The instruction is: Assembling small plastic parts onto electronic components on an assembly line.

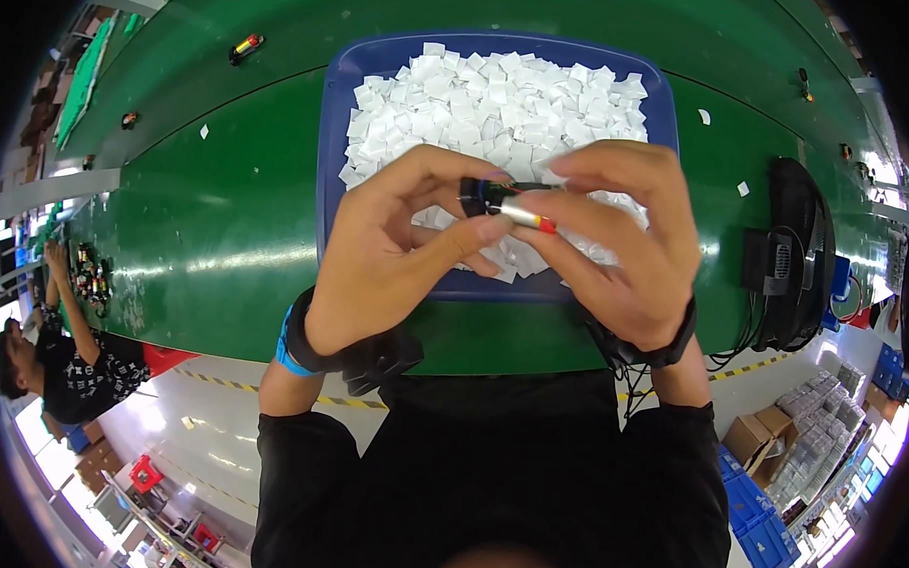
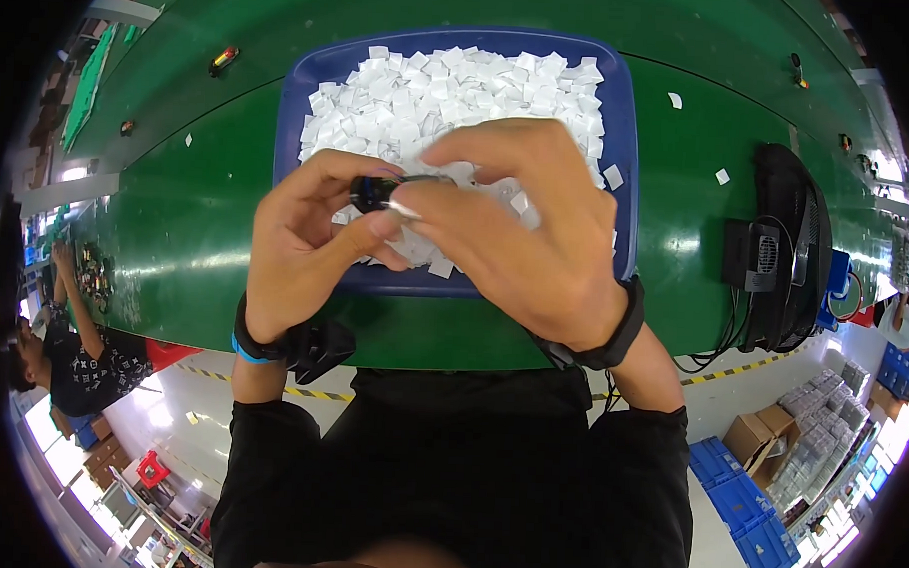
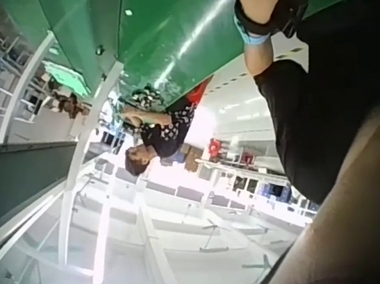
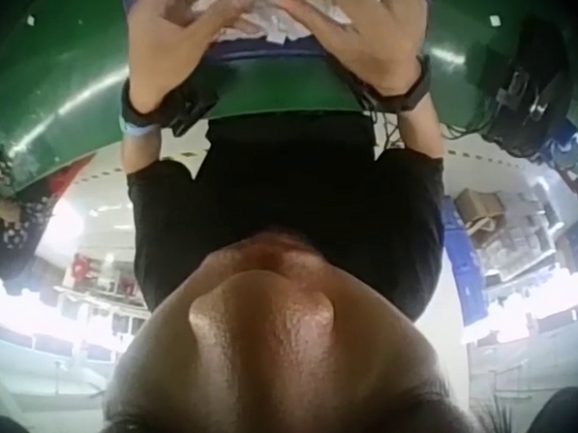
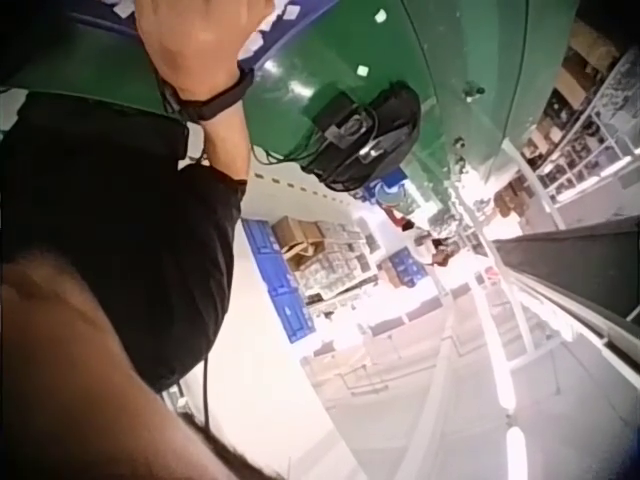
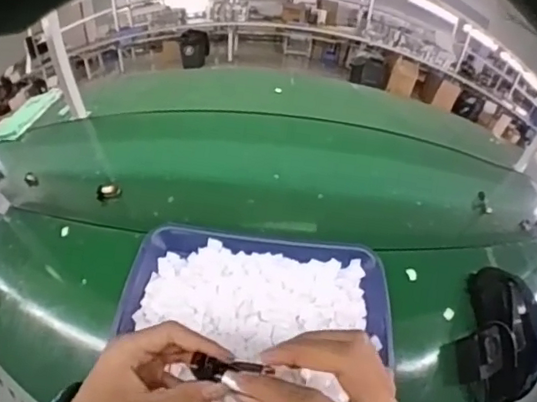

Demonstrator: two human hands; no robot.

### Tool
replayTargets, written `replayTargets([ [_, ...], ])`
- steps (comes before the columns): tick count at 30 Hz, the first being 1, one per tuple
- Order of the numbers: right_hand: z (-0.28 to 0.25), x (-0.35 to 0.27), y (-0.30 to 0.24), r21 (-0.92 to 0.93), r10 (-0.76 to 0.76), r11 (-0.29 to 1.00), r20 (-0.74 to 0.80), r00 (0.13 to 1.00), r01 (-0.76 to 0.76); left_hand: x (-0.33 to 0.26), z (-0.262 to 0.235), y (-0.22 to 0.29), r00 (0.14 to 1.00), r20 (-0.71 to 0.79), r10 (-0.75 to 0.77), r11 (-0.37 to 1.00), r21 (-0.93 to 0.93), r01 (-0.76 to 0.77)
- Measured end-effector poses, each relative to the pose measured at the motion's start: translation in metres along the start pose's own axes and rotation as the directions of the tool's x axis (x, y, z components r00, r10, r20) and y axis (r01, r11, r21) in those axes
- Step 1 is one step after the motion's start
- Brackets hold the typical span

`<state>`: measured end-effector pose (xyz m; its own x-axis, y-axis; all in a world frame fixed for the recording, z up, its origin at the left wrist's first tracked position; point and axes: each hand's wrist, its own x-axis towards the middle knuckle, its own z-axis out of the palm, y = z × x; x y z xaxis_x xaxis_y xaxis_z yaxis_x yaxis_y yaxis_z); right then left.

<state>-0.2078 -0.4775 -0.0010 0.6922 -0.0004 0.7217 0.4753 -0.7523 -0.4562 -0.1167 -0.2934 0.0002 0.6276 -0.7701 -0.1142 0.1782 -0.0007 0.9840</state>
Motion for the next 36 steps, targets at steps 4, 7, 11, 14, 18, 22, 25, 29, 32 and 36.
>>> replayTargets([
  [4, -0.015, -0.006, -0.007, 0.135, 0.280, 0.951, 0.008, 0.960, -0.278, 0.000, 0.003, 0.000, 0.994, -0.058, 0.090, 0.989, -0.109, -0.096],
  [7, -0.009, -0.011, -0.007, 0.333, 0.430, 0.818, 0.187, 0.883, -0.469, 0.001, 0.006, -0.002, 0.985, -0.074, 0.157, 0.976, -0.142, -0.166],
  [11, -0.007, -0.012, -0.010, 0.386, 0.425, 0.804, 0.157, 0.892, -0.451, 0.000, 0.006, -0.004, 0.983, -0.021, 0.184, 0.975, -0.127, -0.185],
  [14, -0.007, -0.014, -0.011, 0.376, 0.402, 0.827, 0.122, 0.907, -0.417, -0.001, 0.003, -0.006, 0.975, 0.000, 0.223, 0.974, -0.047, -0.222],
  [18, -0.007, -0.013, -0.010, 0.396, 0.381, 0.833, 0.099, 0.919, -0.388, -0.001, 0.004, -0.008, 0.933, -0.017, 0.359, 0.926, 0.129, -0.354],
  [22, -0.003, -0.014, -0.009, 0.422, 0.371, 0.829, 0.077, 0.926, -0.367, -0.001, 0.003, -0.011, 0.919, -0.033, 0.394, 0.889, 0.266, -0.371],
  [25, 0.000, -0.015, -0.009, 0.439, 0.382, 0.815, 0.083, 0.921, -0.378, -0.002, 0.005, -0.008, 0.913, -0.037, 0.407, 0.870, 0.320, -0.375],
  [29, 0.002, -0.015, -0.014, 0.501, 0.472, 0.725, 0.140, 0.871, -0.473, 0.001, 0.003, -0.007, 0.891, -0.010, 0.454, 0.814, 0.410, -0.410],
  [32, 0.003, -0.014, -0.017, 0.586, 0.573, 0.578, 0.204, 0.794, -0.567, 0.001, 0.004, -0.008, 0.870, 0.011, 0.493, 0.763, 0.476, -0.438],
  [36, 0.003, -0.016, -0.016, 0.600, 0.593, 0.531, 0.242, 0.768, -0.599, -0.001, 0.005, -0.007, 0.887, 0.003, 0.462, 0.777, 0.481, -0.406],
])
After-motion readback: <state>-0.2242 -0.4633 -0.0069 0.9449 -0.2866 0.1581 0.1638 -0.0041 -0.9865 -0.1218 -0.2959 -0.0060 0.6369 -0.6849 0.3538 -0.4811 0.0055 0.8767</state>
